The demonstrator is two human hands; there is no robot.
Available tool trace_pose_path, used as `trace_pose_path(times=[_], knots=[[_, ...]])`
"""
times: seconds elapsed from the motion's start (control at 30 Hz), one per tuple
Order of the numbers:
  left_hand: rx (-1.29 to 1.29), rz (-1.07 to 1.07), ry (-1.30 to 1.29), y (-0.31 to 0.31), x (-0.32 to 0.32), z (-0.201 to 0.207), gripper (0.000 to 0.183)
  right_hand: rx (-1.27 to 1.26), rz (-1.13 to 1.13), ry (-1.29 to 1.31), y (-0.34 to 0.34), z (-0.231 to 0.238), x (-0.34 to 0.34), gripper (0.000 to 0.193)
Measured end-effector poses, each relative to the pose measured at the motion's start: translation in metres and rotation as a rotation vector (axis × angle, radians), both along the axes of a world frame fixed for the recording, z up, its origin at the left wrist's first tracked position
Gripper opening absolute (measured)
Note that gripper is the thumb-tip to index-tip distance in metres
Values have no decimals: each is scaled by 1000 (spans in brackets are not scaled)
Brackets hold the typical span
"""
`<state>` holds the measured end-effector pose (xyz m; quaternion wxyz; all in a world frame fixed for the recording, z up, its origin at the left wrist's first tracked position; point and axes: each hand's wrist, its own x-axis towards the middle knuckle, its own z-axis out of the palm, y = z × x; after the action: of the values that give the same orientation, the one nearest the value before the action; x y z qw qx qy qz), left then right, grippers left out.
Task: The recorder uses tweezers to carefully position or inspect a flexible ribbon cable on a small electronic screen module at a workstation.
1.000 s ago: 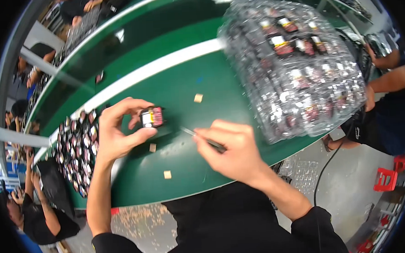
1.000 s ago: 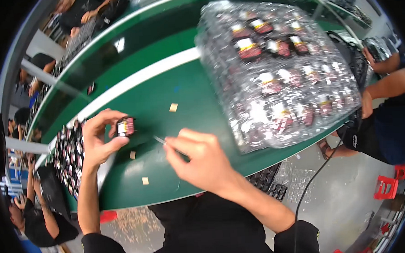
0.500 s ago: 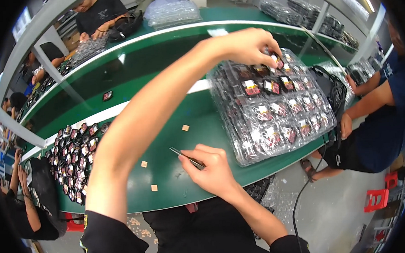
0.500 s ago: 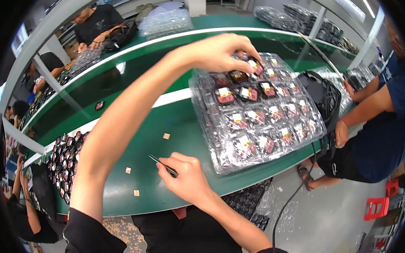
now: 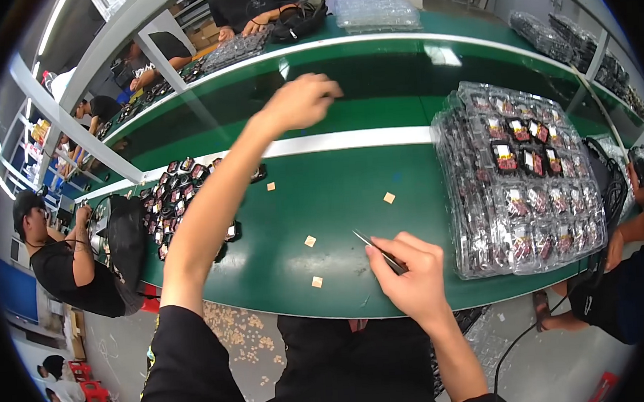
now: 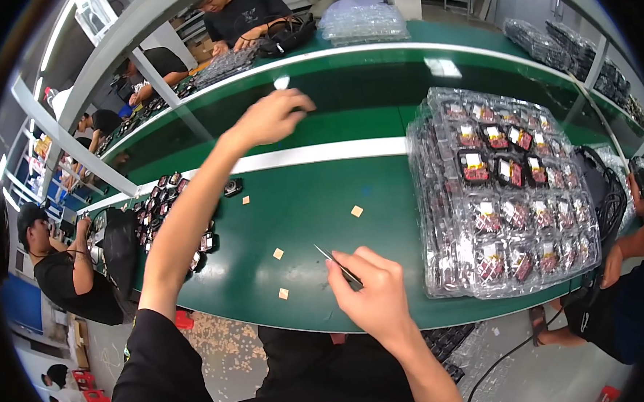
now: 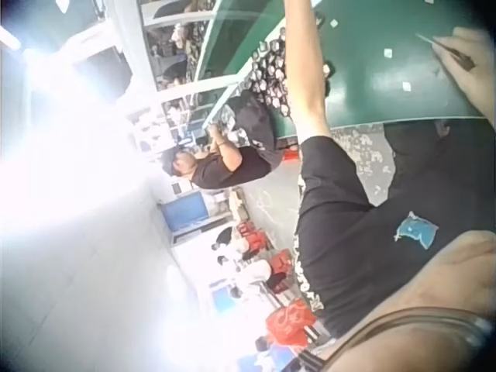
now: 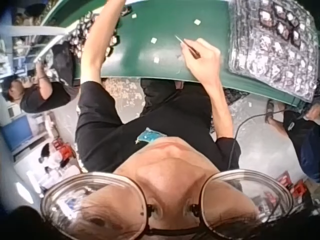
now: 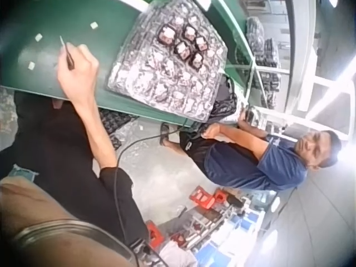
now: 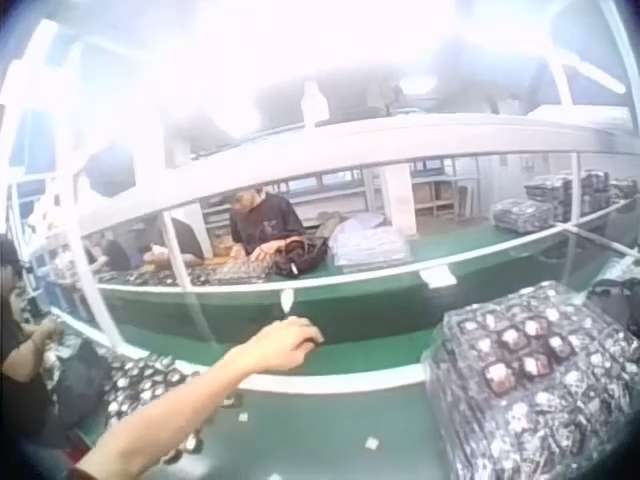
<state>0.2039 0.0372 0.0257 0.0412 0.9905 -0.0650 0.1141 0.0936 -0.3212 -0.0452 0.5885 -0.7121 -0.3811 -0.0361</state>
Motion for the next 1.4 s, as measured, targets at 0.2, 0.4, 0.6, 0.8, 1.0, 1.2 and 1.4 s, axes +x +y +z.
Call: trace_pose_path(times=[0.2, 0.4, 0.6, 0.8, 1.0, 1.2, 1.4], knots=[[-137, 250, 179, 112, -80, -41, 42, -19, -5, 17, 9, 0, -5, 15], [56, 180, -69, 84, -89, -50, 39, -62, 8, -18, 2, -1, -10, 16], [-75, -153, -133, -38, -121, -39, 40, -75, -56, -1, 2, -4, -4, 15], [-17, -180, -105, -100, -164, -45, 62, -115, -111, 21, 4, 0, -1, 14], [-375, -257, -73, -83, -178, -47, 75, -111, -119, 12, 4, -5, 0, 17], [-334, -268, -97, -83, -185, -57, 59, -154, -123, 28, 5, -4, -1, 18], [-267, -288, -90, -83, -186, -63, 61, -159, -114, 27, 7, -8, -2, 18]])
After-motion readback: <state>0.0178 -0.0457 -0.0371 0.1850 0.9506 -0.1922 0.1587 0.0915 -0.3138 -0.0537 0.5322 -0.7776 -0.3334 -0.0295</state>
